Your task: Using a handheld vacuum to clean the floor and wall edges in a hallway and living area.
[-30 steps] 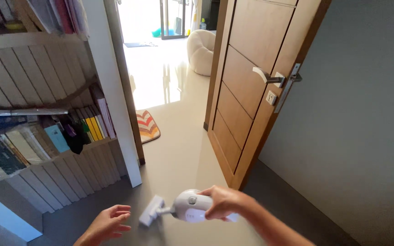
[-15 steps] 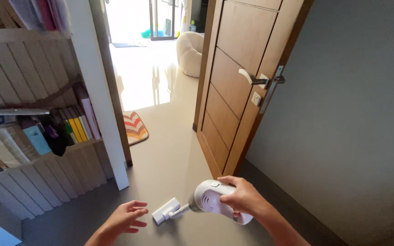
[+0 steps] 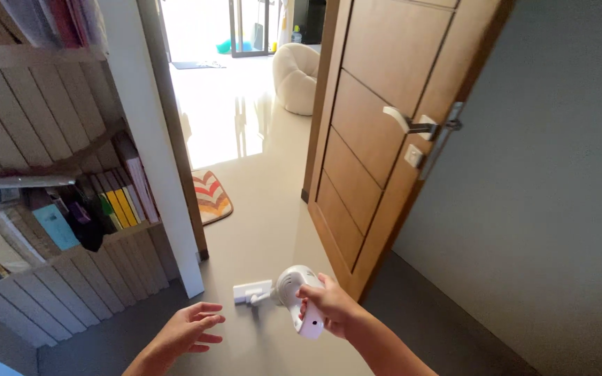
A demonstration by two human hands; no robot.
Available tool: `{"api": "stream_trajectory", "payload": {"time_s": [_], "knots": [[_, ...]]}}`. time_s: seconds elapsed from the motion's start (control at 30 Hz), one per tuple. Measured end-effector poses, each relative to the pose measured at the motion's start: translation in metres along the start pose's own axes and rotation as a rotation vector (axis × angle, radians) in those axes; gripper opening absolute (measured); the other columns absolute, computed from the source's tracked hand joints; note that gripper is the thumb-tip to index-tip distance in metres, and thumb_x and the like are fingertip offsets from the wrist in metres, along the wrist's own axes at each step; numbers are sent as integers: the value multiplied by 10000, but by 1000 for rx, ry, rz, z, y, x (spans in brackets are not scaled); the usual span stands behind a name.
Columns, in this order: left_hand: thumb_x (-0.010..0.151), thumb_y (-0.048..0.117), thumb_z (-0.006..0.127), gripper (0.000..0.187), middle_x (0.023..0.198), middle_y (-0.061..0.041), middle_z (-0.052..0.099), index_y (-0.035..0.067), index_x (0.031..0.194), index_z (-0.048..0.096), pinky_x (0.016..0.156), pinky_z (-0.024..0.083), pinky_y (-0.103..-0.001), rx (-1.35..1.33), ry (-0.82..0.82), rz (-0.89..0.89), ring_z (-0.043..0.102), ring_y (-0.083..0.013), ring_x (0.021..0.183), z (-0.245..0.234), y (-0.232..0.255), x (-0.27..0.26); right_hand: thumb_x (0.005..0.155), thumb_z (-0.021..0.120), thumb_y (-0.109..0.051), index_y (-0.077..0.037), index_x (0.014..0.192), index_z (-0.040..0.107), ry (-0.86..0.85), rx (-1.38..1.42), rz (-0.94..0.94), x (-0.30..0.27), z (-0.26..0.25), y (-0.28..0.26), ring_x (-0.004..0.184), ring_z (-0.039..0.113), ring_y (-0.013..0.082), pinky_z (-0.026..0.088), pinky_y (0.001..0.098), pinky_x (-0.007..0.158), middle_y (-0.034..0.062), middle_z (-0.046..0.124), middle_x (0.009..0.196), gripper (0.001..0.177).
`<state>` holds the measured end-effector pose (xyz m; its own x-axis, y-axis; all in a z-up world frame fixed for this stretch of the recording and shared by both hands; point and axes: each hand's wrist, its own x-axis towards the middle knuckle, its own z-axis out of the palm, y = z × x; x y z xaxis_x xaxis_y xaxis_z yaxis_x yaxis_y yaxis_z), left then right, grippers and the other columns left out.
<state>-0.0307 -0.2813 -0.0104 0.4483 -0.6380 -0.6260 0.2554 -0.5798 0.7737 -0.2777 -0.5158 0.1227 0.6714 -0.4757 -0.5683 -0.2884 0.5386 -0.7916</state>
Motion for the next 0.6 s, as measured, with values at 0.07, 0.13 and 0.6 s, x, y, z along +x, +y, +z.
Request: {"api": "stream_trajectory", "payload": {"time_s": [0.07, 0.13, 0.6], "knots": [[929, 374, 644, 534, 1395, -49, 714, 207, 1432, 576, 958, 600, -487, -15, -18, 26, 780, -292, 1120, -23, -2, 12, 844, 695, -74, -124, 1424, 420, -34, -118, -16, 27, 16, -4, 645, 602, 189, 575, 370, 597, 92, 574, 797, 645], [925, 365, 649, 532, 1387, -52, 722, 195, 1425, 581, 958, 598, -488, -23, -36, 57, 781, -295, 1116, -52, 3, 28, 836, 687, -91, -53, 1362, 490, -67, -231, -39, 54, 36, -12, 614, 603, 181, 549, 365, 555, 101, 596, 789, 563], [940, 355, 624, 516, 1387, -77, 718, 187, 1427, 588, 977, 595, -486, 90, -93, -19, 800, -298, 1084, -206, 60, 133, 683, 744, -98, -279, 1589, 367, -42, -966, -72, 218, 149, -37, 611, 693, 191, 608, 350, 588, 126, 724, 992, 999]]}}
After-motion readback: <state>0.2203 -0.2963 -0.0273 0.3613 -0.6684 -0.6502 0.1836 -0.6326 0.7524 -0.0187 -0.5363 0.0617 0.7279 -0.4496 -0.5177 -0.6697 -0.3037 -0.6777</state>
